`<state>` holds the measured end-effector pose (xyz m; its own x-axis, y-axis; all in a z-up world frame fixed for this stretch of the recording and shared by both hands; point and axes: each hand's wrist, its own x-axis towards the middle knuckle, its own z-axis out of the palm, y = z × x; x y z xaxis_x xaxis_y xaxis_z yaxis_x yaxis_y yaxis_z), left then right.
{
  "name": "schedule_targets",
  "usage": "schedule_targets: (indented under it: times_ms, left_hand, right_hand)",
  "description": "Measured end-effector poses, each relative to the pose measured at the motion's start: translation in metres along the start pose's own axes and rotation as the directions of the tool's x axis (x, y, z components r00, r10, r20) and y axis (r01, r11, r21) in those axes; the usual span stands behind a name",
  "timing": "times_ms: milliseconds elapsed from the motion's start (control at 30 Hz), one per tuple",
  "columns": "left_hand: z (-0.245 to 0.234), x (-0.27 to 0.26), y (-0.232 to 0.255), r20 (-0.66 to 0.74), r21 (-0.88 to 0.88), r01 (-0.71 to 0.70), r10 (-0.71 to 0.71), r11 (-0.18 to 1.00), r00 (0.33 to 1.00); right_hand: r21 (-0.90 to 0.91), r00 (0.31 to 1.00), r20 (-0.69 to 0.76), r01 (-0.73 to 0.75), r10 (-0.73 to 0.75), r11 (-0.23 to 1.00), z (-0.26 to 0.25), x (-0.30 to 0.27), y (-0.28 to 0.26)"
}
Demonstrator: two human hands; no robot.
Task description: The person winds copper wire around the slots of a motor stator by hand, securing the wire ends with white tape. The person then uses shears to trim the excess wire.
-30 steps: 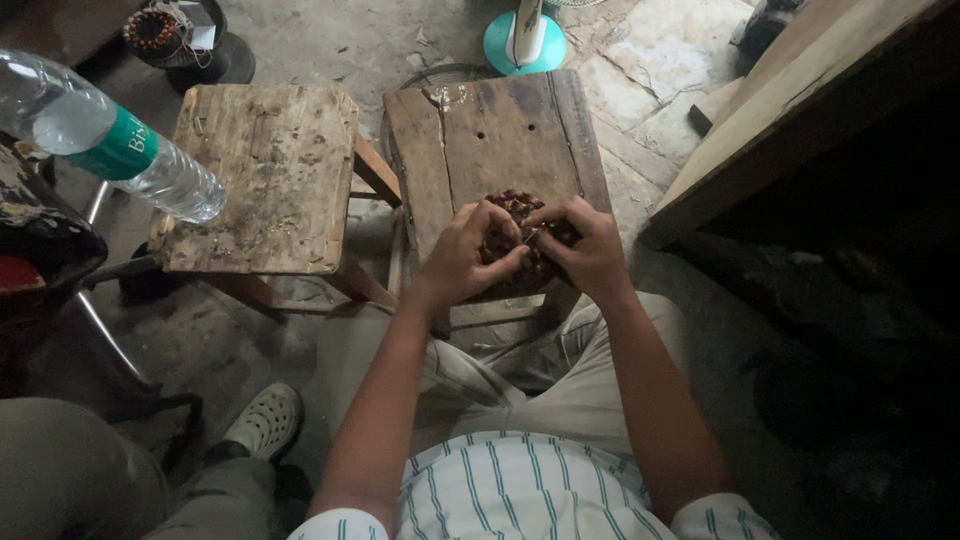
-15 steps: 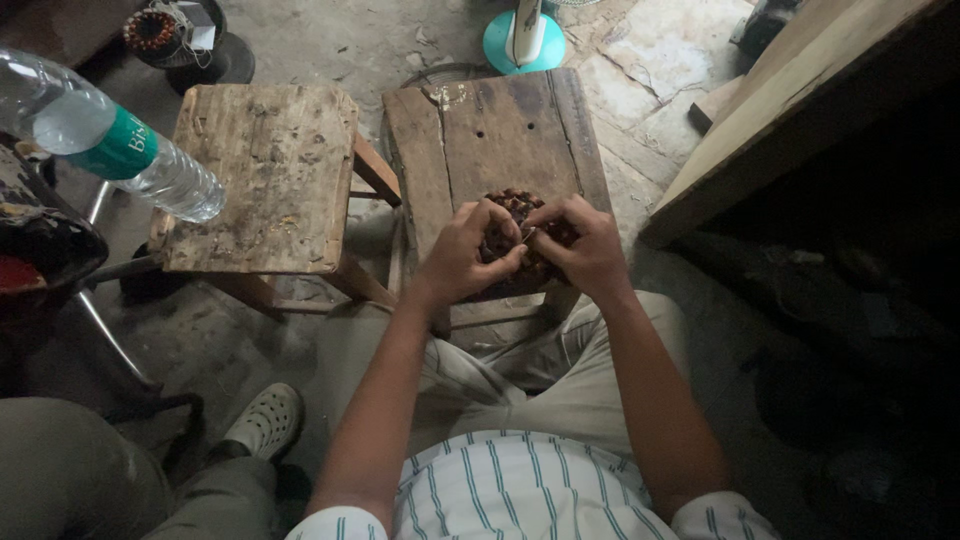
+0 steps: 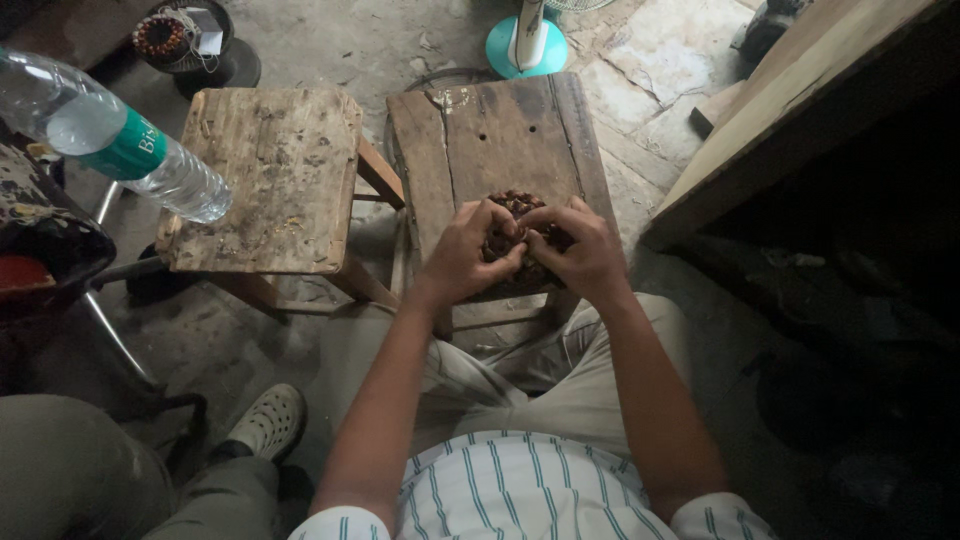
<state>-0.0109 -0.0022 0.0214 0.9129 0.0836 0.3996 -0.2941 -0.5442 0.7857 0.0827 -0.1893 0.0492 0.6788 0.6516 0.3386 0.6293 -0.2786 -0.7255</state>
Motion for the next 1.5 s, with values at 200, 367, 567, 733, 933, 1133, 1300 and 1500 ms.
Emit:
schedule_targets:
  times_ms: [200,367,567,733,933,1133,1300,1500]
  left_hand:
    - [0.002,-0.002,-0.002,-0.028,0.067,0.022,-0.020,0.998,0.999]
    - [0.003,0.000,-0.006,-0.013,0.057,0.063,-0.062,0.996,0.998]
    - [0.006,0.001,-0.010,-0.005,0.108,0.038,-0.038,0.993,0.999]
    - [0.005,-0.001,-0.010,-0.018,0.083,0.028,-0.027,0.996,0.999]
    - [0.006,0.000,-0.011,-0.015,0.098,0.025,-0.024,0.995,1.000]
    - [0.005,-0.001,-0.011,-0.042,0.055,0.019,-0.017,0.998,0.999]
    - [0.006,0.001,-0.012,-0.017,0.065,0.033,-0.032,0.997,0.999]
    - [0.006,0.001,-0.014,-0.014,0.077,0.008,-0.007,0.997,1.000]
  right_hand:
    - [-0.015,0.999,-0.036,-0.003,0.003,1.000,0.004,-0.002,0.002]
    - [0.013,0.995,-0.071,0.070,-0.069,0.997,0.007,-0.002,0.008]
    - [-0.026,0.986,-0.072,0.147,-0.149,0.989,0.010,-0.002,0.013]
    - [-0.052,0.996,-0.075,0.035,-0.039,0.998,0.009,-0.002,0.011]
    - [-0.086,0.982,-0.038,0.179,-0.183,0.980,0.008,-0.001,0.006]
    - [-0.022,0.998,0.008,0.069,-0.069,0.997,0.007,-0.002,0.005]
    - [-0.021,0.996,0.038,0.079,-0.079,0.997,0.007,-0.005,0.007]
    - [-0.105,0.993,0.036,0.116,-0.113,0.988,0.000,-0.030,0.007]
